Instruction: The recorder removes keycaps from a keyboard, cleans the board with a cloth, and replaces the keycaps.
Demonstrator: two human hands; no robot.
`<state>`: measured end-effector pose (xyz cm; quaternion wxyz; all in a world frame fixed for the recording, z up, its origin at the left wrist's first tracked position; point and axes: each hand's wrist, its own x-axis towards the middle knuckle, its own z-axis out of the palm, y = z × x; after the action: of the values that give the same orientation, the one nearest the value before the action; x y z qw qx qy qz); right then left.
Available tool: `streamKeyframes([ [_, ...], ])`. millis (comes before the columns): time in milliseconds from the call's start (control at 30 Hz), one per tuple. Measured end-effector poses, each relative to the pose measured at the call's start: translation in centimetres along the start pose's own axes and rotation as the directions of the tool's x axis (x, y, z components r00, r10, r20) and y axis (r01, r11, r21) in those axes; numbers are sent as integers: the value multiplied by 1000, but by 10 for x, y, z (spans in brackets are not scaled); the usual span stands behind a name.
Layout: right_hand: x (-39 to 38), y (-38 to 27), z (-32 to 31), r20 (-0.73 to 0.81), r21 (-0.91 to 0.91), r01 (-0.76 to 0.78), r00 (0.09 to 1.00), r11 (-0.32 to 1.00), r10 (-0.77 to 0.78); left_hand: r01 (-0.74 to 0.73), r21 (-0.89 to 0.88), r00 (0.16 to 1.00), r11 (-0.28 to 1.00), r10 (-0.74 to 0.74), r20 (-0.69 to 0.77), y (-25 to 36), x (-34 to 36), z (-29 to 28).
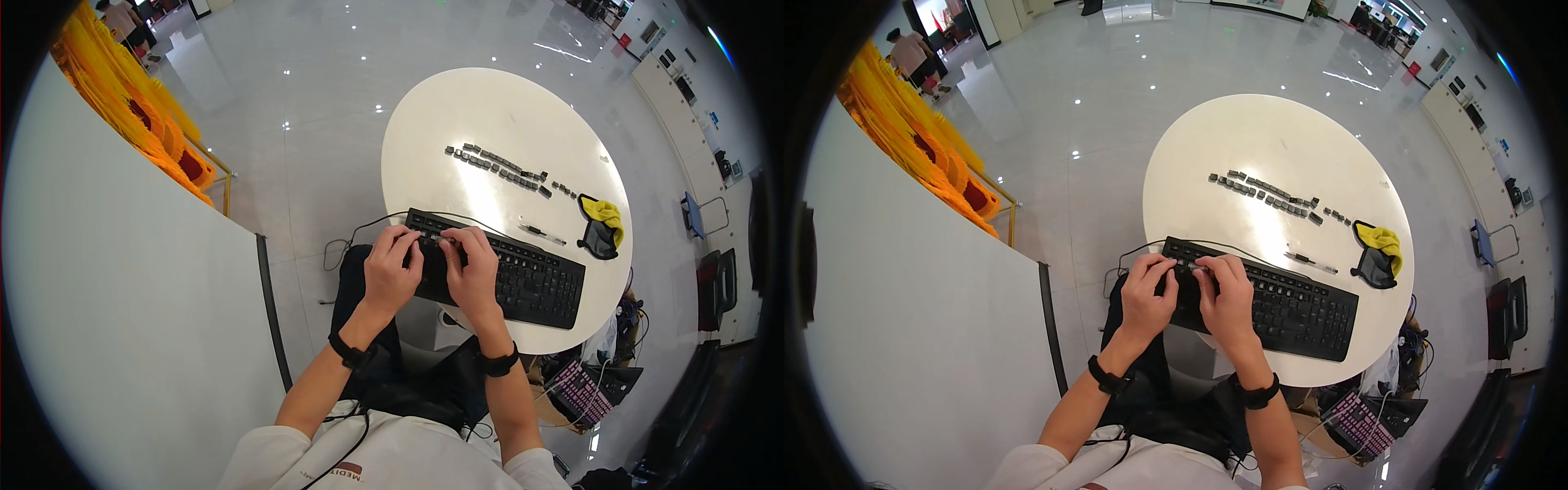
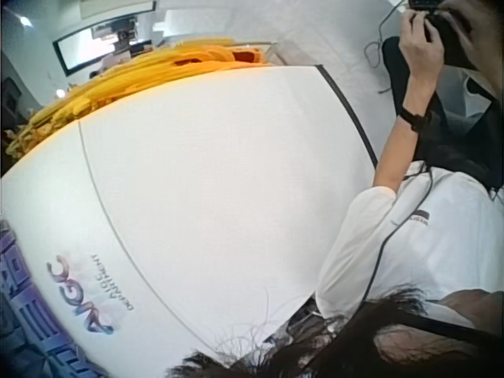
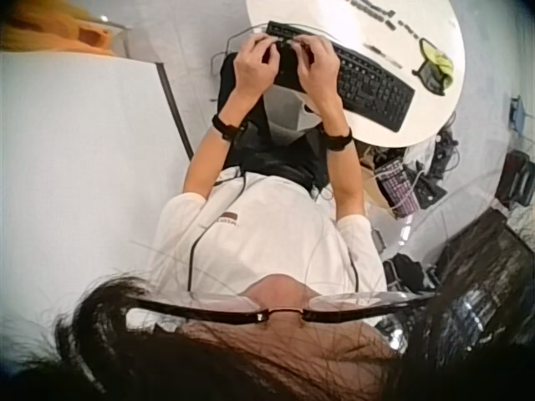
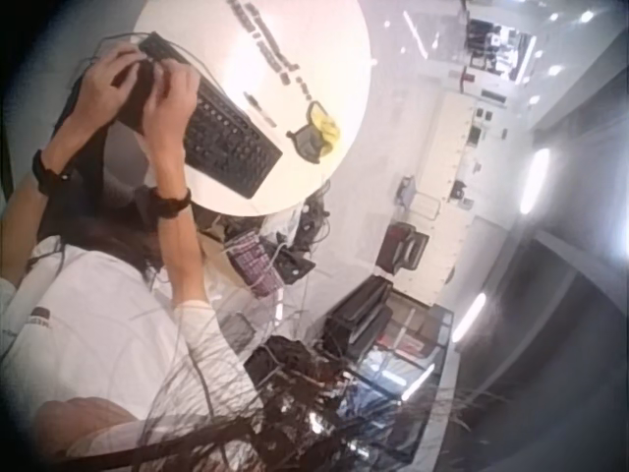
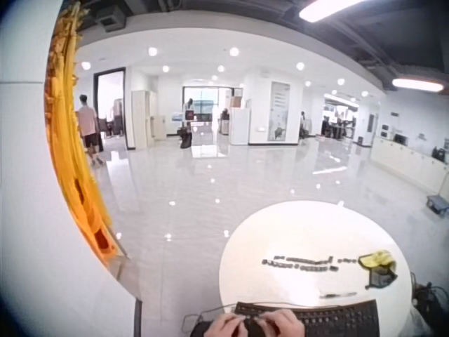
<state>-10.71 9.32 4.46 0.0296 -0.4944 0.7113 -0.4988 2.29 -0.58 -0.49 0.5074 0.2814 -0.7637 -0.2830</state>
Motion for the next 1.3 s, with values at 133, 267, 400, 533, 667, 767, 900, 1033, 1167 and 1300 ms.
streamKeyframes([
  [133, -3, 8, -6, 45, -42, 78, 996, 996, -76, -28, 33, 999, 999, 26, 48, 3, 1, -1],
  [267, -4, 8, 1, 9, -86, 161, 987, 983, -161, -57, 49, 995, 997, 52, 86, 3, 3, -3],
  [400, -3, 6, 2, 31, -110, 197, 980, 974, -195, -65, 81, 991, 995, 55, 123, 1, 1, -3],
  [533, -1, 0, 7, 121, -206, 327, 944, 922, -308, -77, 85, 990, 993, 67, 121, -1, 0, -3],
  [667, 2, -5, 14, 155, -237, 291, 953, 927, -260, -57, 74, 993, 996, 49, 104, -1, 1, -4],
  [767, 4, -2, 11, 102, -147, 230, 971, 962, -216, -23, 51, 994, 998, 17, 104, 2, 1, -2],
  [900, 5, 1, 10, 95, -88, 206, 976, 975, -198, -31, 52, 994, 998, 25, 104, 1, 2, -2],
  [1033, -1, 1, 10, 61, -53, 204, 978, 978, -201, -41, 65, 994, 997, 34, 105, 1, 2, -4],
  [1167, -4, 3, 5, 0, -65, 159, 987, 985, -159, -53, 59, 992, 997, 46, 117, 2, 2, -3],
  [1300, -3, -2, 0, 26, -61, 155, 988, 986, -154, -58, 50, 993, 997, 52, 111, 1, 2, -4],
])
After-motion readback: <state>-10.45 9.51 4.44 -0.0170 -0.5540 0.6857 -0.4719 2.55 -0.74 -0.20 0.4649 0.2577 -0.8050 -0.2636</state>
